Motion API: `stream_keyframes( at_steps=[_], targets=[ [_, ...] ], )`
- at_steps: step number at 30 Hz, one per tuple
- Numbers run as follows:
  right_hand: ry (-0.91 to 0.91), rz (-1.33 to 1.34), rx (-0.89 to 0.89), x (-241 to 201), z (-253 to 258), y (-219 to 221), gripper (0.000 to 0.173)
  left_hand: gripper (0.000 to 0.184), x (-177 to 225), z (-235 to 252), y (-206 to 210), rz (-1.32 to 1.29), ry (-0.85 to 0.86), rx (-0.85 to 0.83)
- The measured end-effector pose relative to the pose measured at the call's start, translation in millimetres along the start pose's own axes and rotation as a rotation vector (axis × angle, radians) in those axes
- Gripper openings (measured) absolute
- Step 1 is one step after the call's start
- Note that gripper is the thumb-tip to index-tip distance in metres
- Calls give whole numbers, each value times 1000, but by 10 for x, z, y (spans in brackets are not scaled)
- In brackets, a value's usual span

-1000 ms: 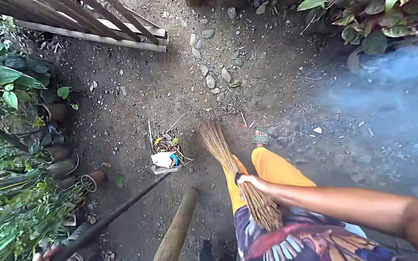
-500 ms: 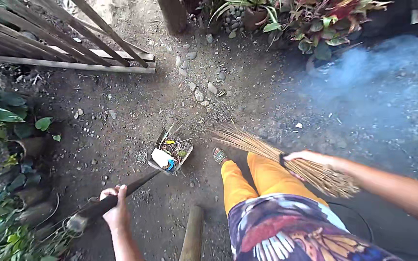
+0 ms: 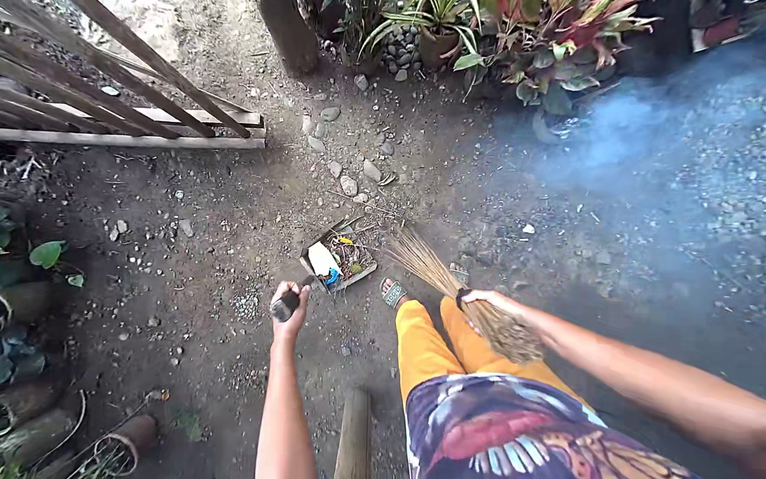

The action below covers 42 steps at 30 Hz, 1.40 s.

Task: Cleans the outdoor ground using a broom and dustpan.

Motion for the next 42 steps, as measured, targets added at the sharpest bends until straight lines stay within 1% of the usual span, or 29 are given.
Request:
stream_keyframes(
  at_steps=[2,3,4,5,7,8,10,11,13,14,15,16,18,19,20,22,25,27,28,30,32,34,35,37,39,42],
  targets=[
    [59,-64,-25,-68,-427,-119,31,14,-42,135,171,-2,24,6],
    [99,-105,14,-154,-661,-162,28,15,-7,204,238,15,9,8],
    [115,-173,81,-241,-854,-224,22,16,39,267,294,31,-31,1],
    [107,-288,164,-341,-987,-294,19,17,90,323,343,40,-86,-10],
    [144,-632,305,-642,-1060,-370,40,18,228,437,428,49,-171,12],
    [184,-804,375,-804,-996,-394,51,19,299,494,462,61,-199,34],
    [311,-1109,527,-1087,-710,-499,71,22,427,585,511,98,-265,77],
    [365,-1224,606,-1195,-509,-584,78,22,471,616,537,109,-288,91],
    [396,-1369,765,-1359,-59,-763,90,21,501,662,586,120,-305,105],
    [417,-1402,816,-1425,151,-819,91,21,503,667,604,121,-309,109],
    [449,-1442,849,-1467,342,-862,87,21,493,663,617,119,-304,118],
    [490,-1489,847,-1504,469,-847,81,21,477,661,618,114,-292,130],
    [569,-1611,738,-1519,540,-701,72,21,450,646,595,107,-289,145],
    [589,-1668,665,-1471,502,-653,72,23,429,627,591,102,-297,150],
    [578,-1698,614,-1405,430,-646,77,24,418,622,585,92,-307,150],
    [530,-1702,555,-1339,120,-597,81,23,419,649,552,90,-307,152],
    [497,-1659,540,-1287,-420,-526,79,24,418,652,512,69,-294,143],
    [526,-1659,559,-1283,-619,-479,80,27,425,675,533,59,-306,131],
    [533,-1657,579,-1278,-630,-445,81,27,423,686,561,63,-304,128],
    [524,-1651,623,-1277,-462,-399,87,23,424,733,638,83,-283,138],
    [494,-1613,651,-1252,-125,-348,95,21,446,774,727,101,-277,149],
    [516,-1604,625,-1144,272,-212,97,19,438,784,761,100,-250,164],
    [542,-1622,588,-1060,443,-108,93,18,411,789,753,93,-222,172],
    [593,-1698,473,-795,672,117,81,18,333,761,705,77,-189,169],
    [613,-1740,355,-520,734,317,75,22,353,743,651,52,-209,150],
    [628,-1743,235,-203,674,492,74,24,382,682,593,21,-228,112]
  ],
)
Point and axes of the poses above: each hand's wrist, its own z-axis towards the middle knuckle, its own y-axis out of the palm, x = y × z, the point moved 2 cm from there along z, towards the middle knuckle, and after that the axes turned 14 degrees about -x, right-handed, at the moved point
